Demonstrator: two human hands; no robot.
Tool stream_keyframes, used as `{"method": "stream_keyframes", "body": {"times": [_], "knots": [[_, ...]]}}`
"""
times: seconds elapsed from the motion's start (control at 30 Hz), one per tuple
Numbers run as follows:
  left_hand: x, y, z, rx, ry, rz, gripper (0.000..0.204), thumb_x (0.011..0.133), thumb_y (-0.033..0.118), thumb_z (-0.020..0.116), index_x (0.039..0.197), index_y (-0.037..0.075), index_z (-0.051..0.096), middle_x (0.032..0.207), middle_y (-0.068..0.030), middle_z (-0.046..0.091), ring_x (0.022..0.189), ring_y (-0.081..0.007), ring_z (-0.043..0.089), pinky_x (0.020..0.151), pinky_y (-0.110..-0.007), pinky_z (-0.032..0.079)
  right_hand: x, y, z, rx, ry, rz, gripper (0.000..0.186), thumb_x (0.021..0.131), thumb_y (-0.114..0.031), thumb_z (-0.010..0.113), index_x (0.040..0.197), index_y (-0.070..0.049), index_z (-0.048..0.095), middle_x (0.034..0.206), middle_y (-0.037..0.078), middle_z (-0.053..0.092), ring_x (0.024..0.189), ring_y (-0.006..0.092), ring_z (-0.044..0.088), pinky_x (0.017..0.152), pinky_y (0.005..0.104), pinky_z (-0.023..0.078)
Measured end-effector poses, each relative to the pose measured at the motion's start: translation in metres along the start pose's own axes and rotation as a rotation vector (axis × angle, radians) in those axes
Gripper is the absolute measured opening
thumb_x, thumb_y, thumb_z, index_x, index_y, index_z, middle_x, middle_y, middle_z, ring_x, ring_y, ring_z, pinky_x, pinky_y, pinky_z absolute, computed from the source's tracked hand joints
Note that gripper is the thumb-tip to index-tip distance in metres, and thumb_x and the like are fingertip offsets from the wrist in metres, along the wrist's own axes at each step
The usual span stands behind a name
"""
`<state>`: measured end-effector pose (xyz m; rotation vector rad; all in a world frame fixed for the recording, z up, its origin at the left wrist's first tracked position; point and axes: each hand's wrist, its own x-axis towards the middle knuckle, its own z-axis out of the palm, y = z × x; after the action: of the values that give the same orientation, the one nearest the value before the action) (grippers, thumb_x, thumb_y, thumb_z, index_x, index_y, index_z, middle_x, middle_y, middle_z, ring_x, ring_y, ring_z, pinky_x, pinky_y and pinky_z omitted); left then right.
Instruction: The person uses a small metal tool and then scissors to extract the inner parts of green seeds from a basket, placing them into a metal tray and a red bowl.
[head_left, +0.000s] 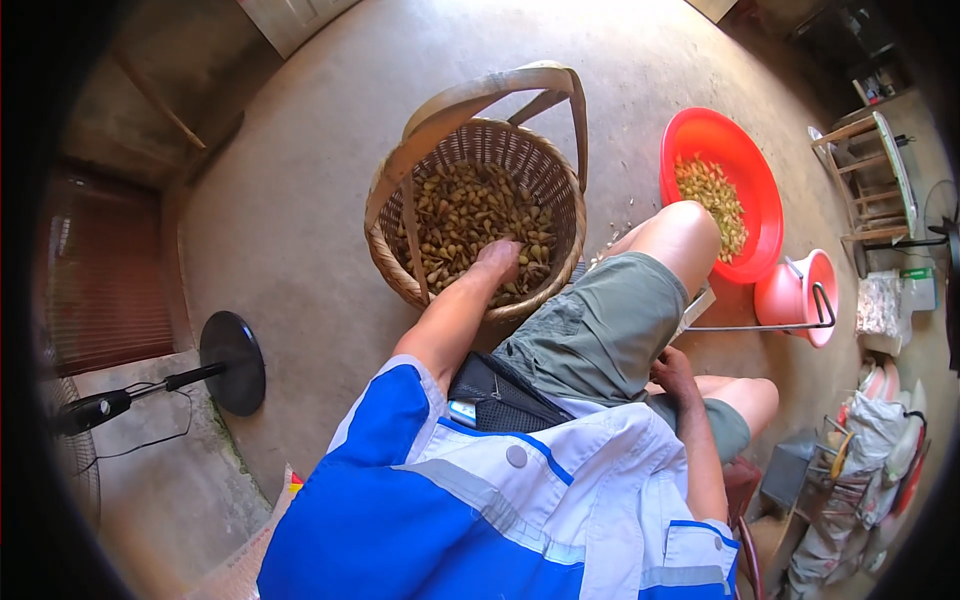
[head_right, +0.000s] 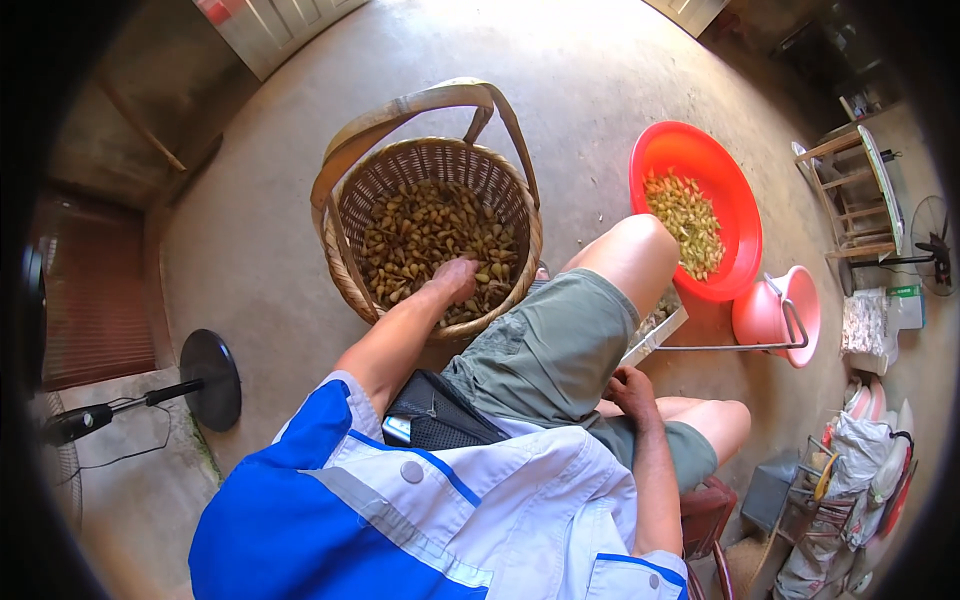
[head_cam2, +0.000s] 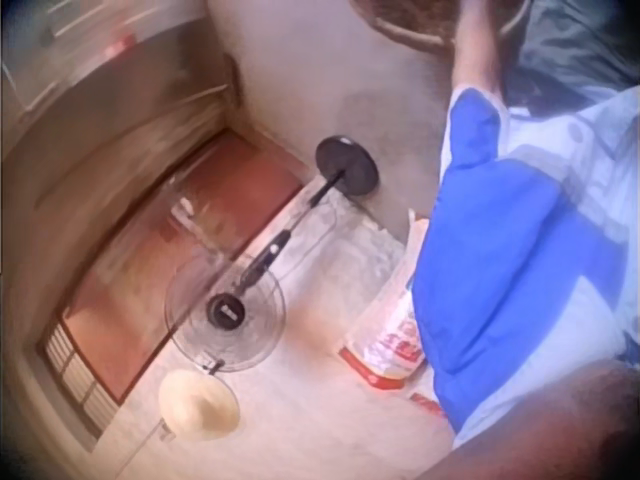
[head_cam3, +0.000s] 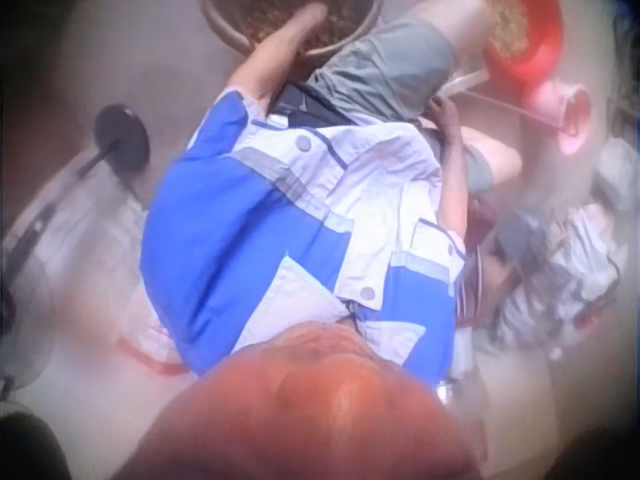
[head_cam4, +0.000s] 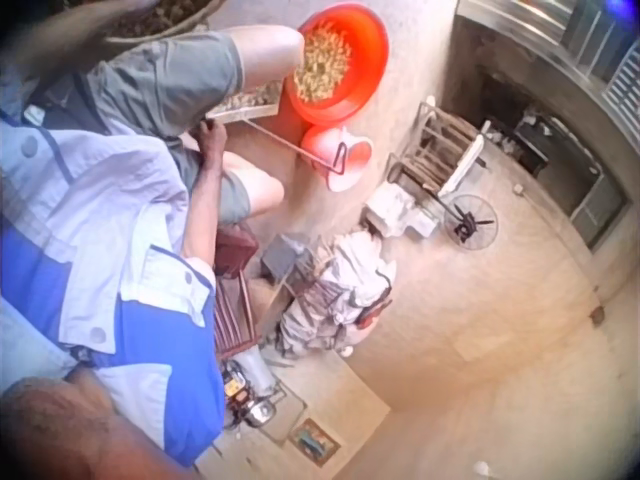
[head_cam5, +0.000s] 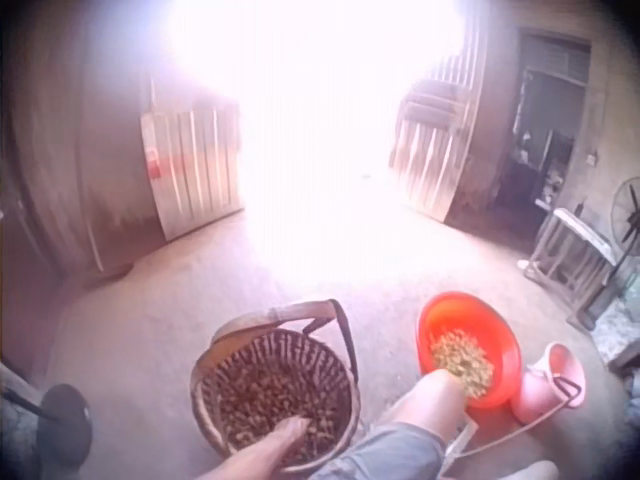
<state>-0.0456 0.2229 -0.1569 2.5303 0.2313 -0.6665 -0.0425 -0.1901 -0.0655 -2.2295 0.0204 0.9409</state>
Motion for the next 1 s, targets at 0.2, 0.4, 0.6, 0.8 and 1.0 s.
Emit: {"method": "stream_keyframes", "body": {"times": [0.2,0.4,0.6,0.8,1.0], "knots": [[0.027,0.010,0.020,-0.022,0.074,0.137,0.043,0.080,0.009,0.054,0.124,0.009,0.053,0.132,-0.0154,0.048,0.112,-0.0360,0.054,0.091,-0.044,0.047,-0.011,-0.007,0.013,-0.206,0.005,-0.141,0.031,0.079,-0.017,0.063,0.105,0.000,0.063,0.100,0.023,0.065,0.098,0.0360,0.062,0.082,0.0380,0.047],[0.031,0.016,0.022,-0.034,-0.050,0.005,0.040,0.082,0.013,0.053,0.121,0.010,0.054,0.120,-0.0174,0.057,0.107,-0.0372,0.057,0.087,-0.044,0.048,-0.014,0.000,0.017,-0.272,0.010,-0.153,0.030,0.079,-0.015,0.061,0.106,-0.001,0.063,0.100,0.023,0.065,0.097,0.0356,0.062,0.082,0.0381,0.048],[0.014,0.024,0.018,-0.130,-0.014,0.155,0.036,0.074,0.018,0.059,0.107,0.005,0.061,0.104,-0.0194,0.064,0.101,-0.0367,0.060,0.084,-0.042,0.049,-0.016,0.000,0.015,-0.242,0.027,-0.143,0.028,0.082,-0.016,0.060,0.105,0.000,0.062,0.098,0.021,0.066,0.094,0.0329,0.064,0.080,0.0367,0.048],[-0.006,0.017,-0.011,-0.408,0.075,0.080,0.033,0.067,0.023,0.070,0.091,0.001,0.062,0.081,-0.0149,0.065,0.074,-0.0256,0.063,0.068,-0.035,0.050,-0.014,-0.022,0.018,-0.052,-0.009,-0.091,0.027,0.086,-0.015,0.058,0.105,0.004,0.060,0.085,0.015,0.067,0.078,0.0204,0.066,0.069,0.0318,0.051],[-0.045,0.059,-0.068,-1.600,0.142,0.117,0.032,0.089,0.010,0.061,0.119,0.000,0.055,0.096,-0.0077,0.064,0.080,-0.0126,0.062,0.071,-0.026,0.054,-0.003,-0.005,0.009,0.138,0.158,-0.121,0.027,0.086,-0.015,0.061,0.104,0.004,0.060,0.084,0.012,0.067,0.073,0.0183,0.066,0.068,0.0308,0.052]]}}
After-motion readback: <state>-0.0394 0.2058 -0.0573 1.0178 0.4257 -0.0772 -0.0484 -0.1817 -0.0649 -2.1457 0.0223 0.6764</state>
